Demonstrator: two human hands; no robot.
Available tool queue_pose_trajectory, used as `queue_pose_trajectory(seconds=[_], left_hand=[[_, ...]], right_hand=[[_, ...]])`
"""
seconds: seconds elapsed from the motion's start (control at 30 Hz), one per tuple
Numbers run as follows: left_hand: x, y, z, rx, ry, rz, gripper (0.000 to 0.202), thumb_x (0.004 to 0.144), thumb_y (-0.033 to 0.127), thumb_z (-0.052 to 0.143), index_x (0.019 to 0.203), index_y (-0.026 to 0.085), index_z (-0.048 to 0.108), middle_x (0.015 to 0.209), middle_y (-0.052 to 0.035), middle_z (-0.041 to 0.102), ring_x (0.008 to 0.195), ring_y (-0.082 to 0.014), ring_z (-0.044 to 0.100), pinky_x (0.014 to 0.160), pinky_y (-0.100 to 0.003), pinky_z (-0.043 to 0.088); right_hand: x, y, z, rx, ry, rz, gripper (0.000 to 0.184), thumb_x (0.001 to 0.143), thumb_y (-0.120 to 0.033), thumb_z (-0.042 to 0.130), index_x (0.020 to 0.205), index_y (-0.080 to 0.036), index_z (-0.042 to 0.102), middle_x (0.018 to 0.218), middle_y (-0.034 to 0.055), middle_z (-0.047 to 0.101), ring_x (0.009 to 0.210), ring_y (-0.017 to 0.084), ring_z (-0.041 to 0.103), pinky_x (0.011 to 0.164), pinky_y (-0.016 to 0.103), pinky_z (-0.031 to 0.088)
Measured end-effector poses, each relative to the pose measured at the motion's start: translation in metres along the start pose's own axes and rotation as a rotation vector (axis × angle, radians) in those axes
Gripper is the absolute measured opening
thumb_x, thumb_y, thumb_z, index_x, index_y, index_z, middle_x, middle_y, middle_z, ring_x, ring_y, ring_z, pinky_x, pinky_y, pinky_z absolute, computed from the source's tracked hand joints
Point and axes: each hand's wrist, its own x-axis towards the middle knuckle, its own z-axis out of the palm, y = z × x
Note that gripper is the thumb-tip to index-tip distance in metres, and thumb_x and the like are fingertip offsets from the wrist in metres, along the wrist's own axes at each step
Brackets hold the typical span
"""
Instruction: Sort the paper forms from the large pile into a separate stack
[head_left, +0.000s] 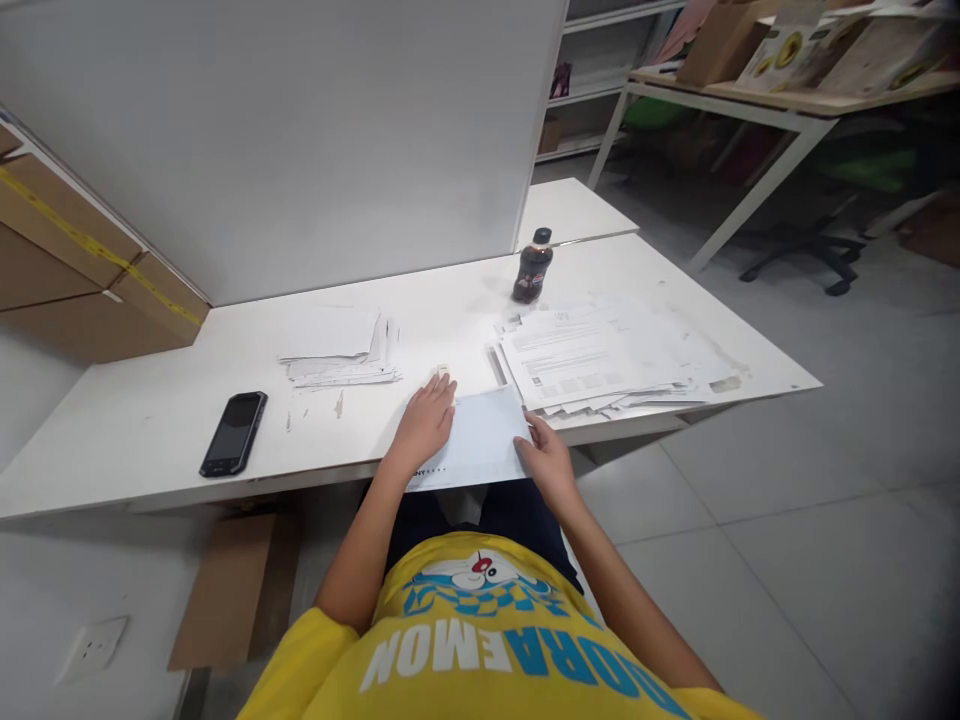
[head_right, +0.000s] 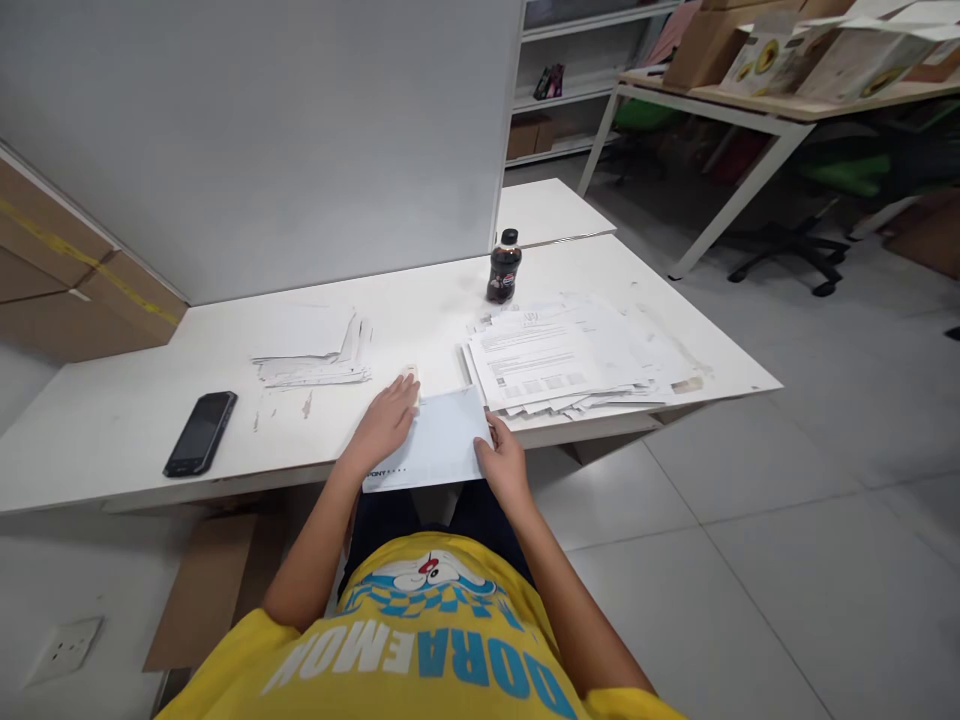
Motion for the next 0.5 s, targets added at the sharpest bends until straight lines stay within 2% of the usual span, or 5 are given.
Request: queue_pose_trajectory(seconds=[0.1, 0.2, 0.27, 0.37, 0.5], left_hand=[[-0.001, 0.001, 0.007, 0.041, -0.044, 0.01, 0.057, 0.088, 0.006, 0.035, 0.145, 0.014, 0.041, 0.155, -0.0135, 0.036, 0.148, -0.0252, 0.023, 0.117, -0.048, 0.029], [-0.007, 0.006, 0.015, 0.125, -0.032, -0.026, 0.073, 0.079, -0.006, 0.033, 0.149, 0.013, 0.035, 0.158, -0.0113, 0.031, 0.15, -0.0254, 0.01, 0.12, -0.052, 0.023], [-0.013, 0.009, 0.02, 0.151, -0.005, -0.054, 0.068, 0.084, -0.002, 0.032, 0.151, 0.014, 0.031, 0.159, -0.0096, 0.028, 0.15, -0.0256, 0.004, 0.121, -0.053, 0.021], [-0.018, 0.013, 0.025, 0.189, 0.006, -0.088, 0.058, 0.096, 0.016, 0.034, 0.153, 0.015, 0.025, 0.161, -0.0088, 0.023, 0.151, -0.0267, 0.005, 0.121, -0.054, 0.02], [-0.018, 0.016, 0.026, 0.241, 0.005, -0.076, 0.058, 0.097, 0.023, 0.037, 0.153, 0.014, 0.025, 0.161, -0.0099, 0.022, 0.151, -0.0279, 0.007, 0.122, -0.054, 0.018]], right_hand=[[0.006, 0.002, 0.01, 0.039, 0.001, -0.016, 0.051, 0.064, -0.029, 0.068, 0.114, -0.021, 0.066, 0.119, 0.0095, 0.07, 0.112, 0.027, 0.063, 0.103, 0.044, 0.044], [0.009, 0.003, 0.015, 0.024, -0.02, -0.048, 0.051, 0.066, -0.031, 0.068, 0.116, -0.019, 0.066, 0.12, 0.0108, 0.07, 0.112, 0.028, 0.064, 0.101, 0.043, 0.046], [0.009, 0.005, 0.016, -0.03, -0.042, -0.081, 0.052, 0.069, -0.034, 0.065, 0.118, -0.018, 0.065, 0.121, 0.0118, 0.069, 0.112, 0.029, 0.064, 0.1, 0.044, 0.048], [0.008, 0.011, 0.017, -0.124, -0.023, -0.118, 0.054, 0.073, -0.042, 0.06, 0.121, -0.017, 0.063, 0.123, 0.0138, 0.068, 0.113, 0.031, 0.064, 0.099, 0.045, 0.049], [0.006, 0.012, 0.02, -0.215, 0.009, -0.169, 0.055, 0.076, -0.044, 0.054, 0.123, -0.016, 0.062, 0.127, 0.0151, 0.066, 0.115, 0.031, 0.062, 0.101, 0.046, 0.047]])
